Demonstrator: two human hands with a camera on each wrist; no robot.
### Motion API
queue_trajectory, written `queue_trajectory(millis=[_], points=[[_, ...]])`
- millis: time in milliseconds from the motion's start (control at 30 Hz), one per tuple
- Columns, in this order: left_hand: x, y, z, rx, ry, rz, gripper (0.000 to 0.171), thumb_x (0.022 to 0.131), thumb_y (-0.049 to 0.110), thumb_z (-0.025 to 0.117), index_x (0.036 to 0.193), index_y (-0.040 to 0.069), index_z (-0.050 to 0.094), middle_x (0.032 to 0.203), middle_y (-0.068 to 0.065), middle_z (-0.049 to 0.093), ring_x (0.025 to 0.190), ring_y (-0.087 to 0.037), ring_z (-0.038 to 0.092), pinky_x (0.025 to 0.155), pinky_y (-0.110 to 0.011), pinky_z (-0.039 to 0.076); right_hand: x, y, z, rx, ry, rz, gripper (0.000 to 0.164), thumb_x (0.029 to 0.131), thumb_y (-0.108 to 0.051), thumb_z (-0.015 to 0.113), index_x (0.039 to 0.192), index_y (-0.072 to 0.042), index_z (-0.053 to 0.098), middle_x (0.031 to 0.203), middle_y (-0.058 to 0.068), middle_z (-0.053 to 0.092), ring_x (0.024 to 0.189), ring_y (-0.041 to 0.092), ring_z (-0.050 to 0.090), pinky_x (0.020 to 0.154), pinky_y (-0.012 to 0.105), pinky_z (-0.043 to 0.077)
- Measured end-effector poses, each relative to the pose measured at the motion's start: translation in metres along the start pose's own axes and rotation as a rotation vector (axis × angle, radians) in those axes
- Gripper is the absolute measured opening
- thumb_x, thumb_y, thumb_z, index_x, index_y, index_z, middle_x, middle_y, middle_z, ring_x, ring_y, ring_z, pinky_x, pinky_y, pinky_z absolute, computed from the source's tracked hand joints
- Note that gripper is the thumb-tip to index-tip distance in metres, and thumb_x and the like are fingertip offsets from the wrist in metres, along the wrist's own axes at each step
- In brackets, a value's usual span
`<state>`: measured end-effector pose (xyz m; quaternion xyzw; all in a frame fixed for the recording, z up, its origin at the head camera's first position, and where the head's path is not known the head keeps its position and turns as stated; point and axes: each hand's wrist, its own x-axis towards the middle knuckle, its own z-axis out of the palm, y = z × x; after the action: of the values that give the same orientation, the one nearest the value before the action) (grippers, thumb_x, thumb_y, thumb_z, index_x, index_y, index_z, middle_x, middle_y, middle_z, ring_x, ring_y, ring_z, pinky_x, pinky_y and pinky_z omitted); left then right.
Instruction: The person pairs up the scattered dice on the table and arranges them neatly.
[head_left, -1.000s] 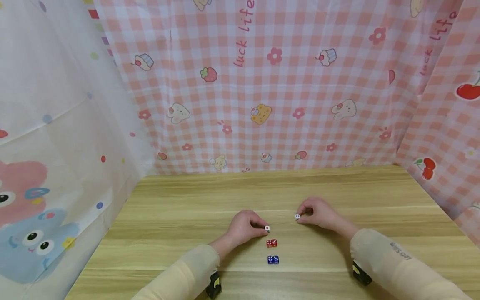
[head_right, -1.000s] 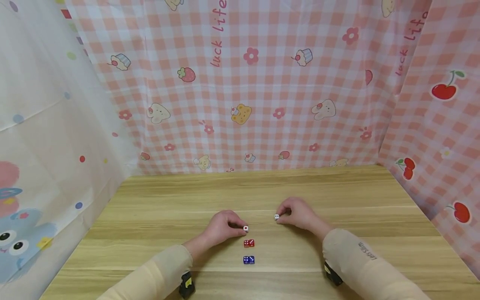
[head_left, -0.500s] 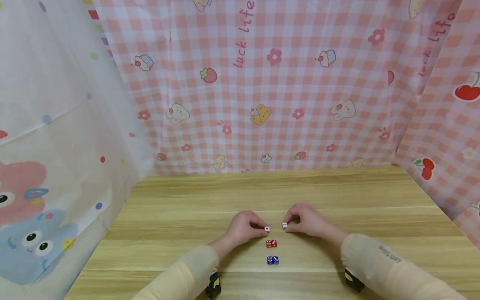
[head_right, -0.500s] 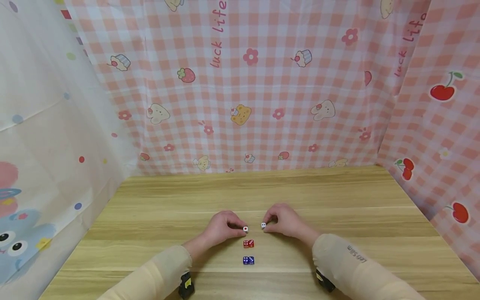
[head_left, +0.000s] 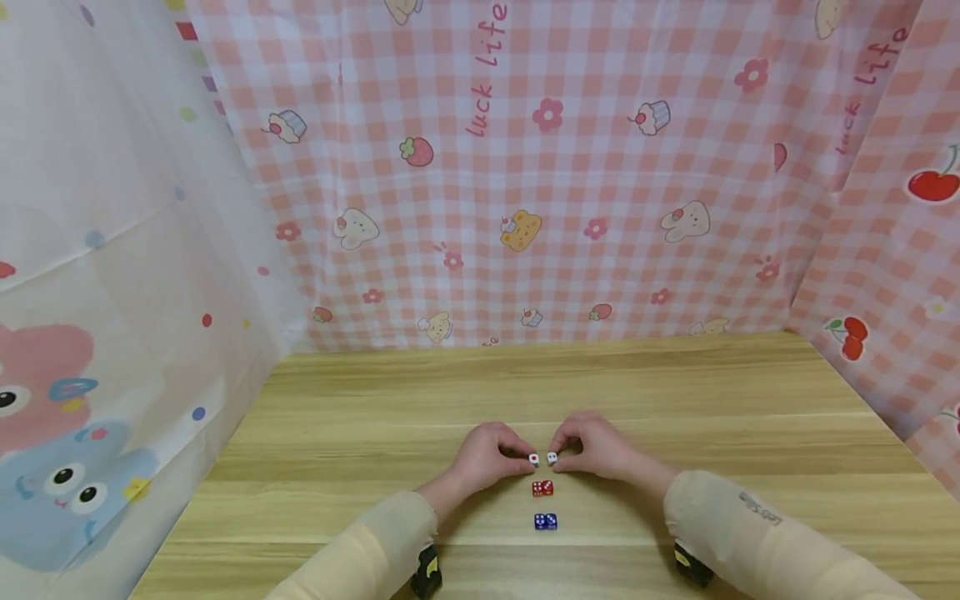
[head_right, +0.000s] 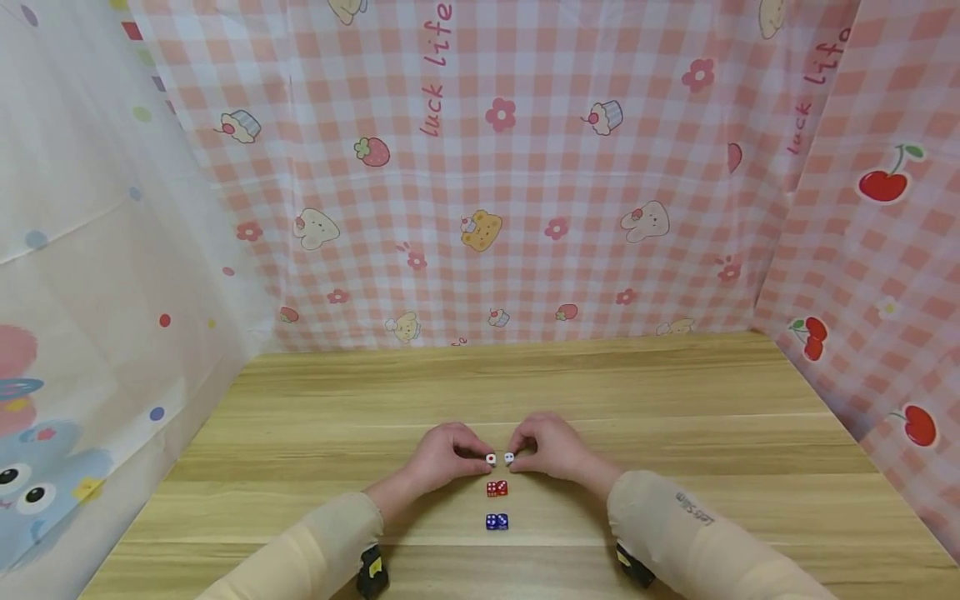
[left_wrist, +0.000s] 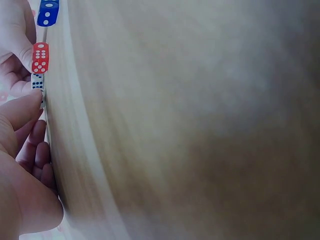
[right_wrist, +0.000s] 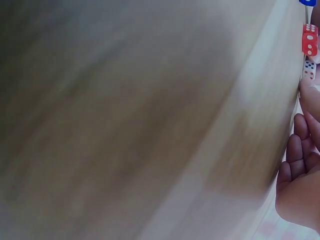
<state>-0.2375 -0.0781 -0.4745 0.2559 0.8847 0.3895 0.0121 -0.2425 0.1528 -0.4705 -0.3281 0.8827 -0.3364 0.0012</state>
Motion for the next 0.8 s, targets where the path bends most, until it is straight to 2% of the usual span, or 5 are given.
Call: queue_trajectory(millis=[333, 800], points=[[-0.0010, 0.0008, -0.0003, -0.011, 0.002, 0.010, 0.015, 0.077, 0.015, 0.086, 0.090, 0.013, 0.081, 0.082, 0.008, 0.072, 0.078, -0.005, 0.059, 0.078, -0.026, 0.045, 0.0039, -0.0048, 0.0026, -0.026, 0.007, -0.036, 0.015, 0.077, -0.019, 0.085, 0.084, -0.018, 0.072, 0.086, -0.011, 0.064, 0.085, 0.009, 0.055, 0.085, 0.037, 0.041], [-0.0007, 0.0014, -0.0012, 0.003, -0.007, 0.012, 0.014, 0.077, 0.015, 0.085, 0.091, 0.013, 0.081, 0.081, 0.007, 0.072, 0.078, -0.005, 0.058, 0.077, -0.026, 0.045, 0.0062, -0.0048, 0.0069, -0.026, 0.013, -0.019, 0.016, 0.077, -0.022, 0.086, 0.083, -0.020, 0.071, 0.086, -0.013, 0.060, 0.085, 0.010, 0.050, 0.082, 0.035, 0.041]])
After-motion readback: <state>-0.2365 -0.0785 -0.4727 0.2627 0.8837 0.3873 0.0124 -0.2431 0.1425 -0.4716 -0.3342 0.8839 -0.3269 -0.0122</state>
